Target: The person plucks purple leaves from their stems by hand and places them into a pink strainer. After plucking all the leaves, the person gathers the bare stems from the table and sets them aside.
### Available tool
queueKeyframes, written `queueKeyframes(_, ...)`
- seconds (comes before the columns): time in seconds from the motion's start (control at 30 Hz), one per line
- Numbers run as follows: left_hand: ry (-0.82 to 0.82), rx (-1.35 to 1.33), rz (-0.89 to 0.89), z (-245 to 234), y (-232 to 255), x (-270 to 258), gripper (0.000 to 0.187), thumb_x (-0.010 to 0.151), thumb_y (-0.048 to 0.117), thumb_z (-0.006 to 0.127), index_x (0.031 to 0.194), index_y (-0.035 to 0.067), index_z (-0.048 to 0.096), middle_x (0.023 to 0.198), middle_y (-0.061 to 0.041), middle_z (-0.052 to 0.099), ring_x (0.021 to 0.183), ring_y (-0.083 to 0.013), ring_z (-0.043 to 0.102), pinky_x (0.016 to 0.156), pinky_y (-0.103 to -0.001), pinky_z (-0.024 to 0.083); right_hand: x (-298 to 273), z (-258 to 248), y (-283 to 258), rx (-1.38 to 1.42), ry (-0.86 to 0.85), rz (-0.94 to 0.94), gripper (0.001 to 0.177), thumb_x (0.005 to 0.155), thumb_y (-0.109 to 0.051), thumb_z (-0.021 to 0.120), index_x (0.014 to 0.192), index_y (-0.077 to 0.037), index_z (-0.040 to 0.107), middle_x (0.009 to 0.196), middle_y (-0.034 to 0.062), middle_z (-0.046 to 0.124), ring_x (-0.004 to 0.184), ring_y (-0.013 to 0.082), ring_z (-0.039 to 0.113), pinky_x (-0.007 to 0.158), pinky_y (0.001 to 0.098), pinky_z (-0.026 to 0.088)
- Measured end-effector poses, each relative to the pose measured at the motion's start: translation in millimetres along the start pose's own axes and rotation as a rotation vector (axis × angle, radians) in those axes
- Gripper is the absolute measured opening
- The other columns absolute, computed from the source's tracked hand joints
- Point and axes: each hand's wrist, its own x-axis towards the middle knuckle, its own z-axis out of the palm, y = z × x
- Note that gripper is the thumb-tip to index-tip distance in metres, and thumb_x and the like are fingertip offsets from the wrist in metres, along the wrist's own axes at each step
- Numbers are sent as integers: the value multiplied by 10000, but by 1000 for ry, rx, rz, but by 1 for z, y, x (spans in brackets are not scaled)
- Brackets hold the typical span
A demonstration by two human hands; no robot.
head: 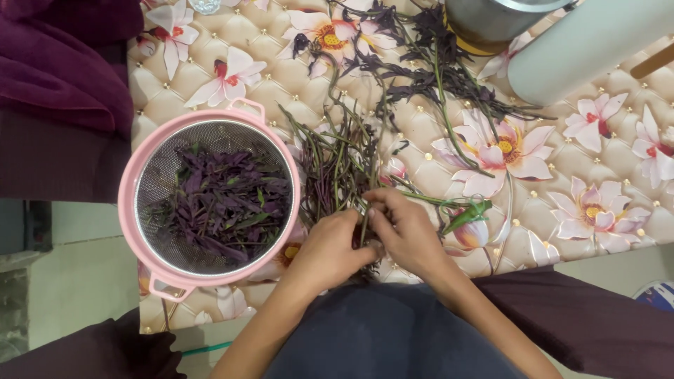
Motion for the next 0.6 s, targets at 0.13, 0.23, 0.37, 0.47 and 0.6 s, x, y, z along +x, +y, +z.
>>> queueKeyframes(0.13,52,-249,-258,9,-11,-1,209,867,169,752,925,-23,690,767,-115,708,692,-210,686,630,-356,537,-3,-6,-3,22,-8,-143,332,950,-41,539,1275,-7,596,988,94,718,897,201,719,798,306,556)
queueKeyframes(0.23,78,-675,-441,6,-20,-1,190,931,161,685,931,-29,675,732,-83,713,608,-144,688,545,-290,560,-6,-17,-1,-140,-67,-376,310,919,-66,620,1224,-10,624,1100,159,706,1031,265,694,879,354,526)
queueKeyframes(0.37,171,-894,-415,4,-28,2,224,982,174,646,928,-44,662,781,-81,699,616,-113,667,534,-260,564,-11,-9,3,-131,-237,-299,366,895,-161,712,1209,1,615,1068,156,721,987,283,699,843,383,531)
queueKeyframes(0.47,238,-955,-425,4,-28,3,259,1006,209,601,918,-30,644,796,-86,692,607,-122,664,534,-269,566,-16,2,6,43,-284,-77,271,921,-155,665,1142,0,638,967,112,744,900,229,729,805,363,561)
queueKeyframes(0.6,303,-910,-440,-1,-27,1,324,1033,267,518,902,-9,624,784,-77,697,585,-116,657,515,-267,555,-15,2,14,108,-267,100,180,963,-168,617,1009,-22,712,817,95,746,762,217,726,718,356,586)
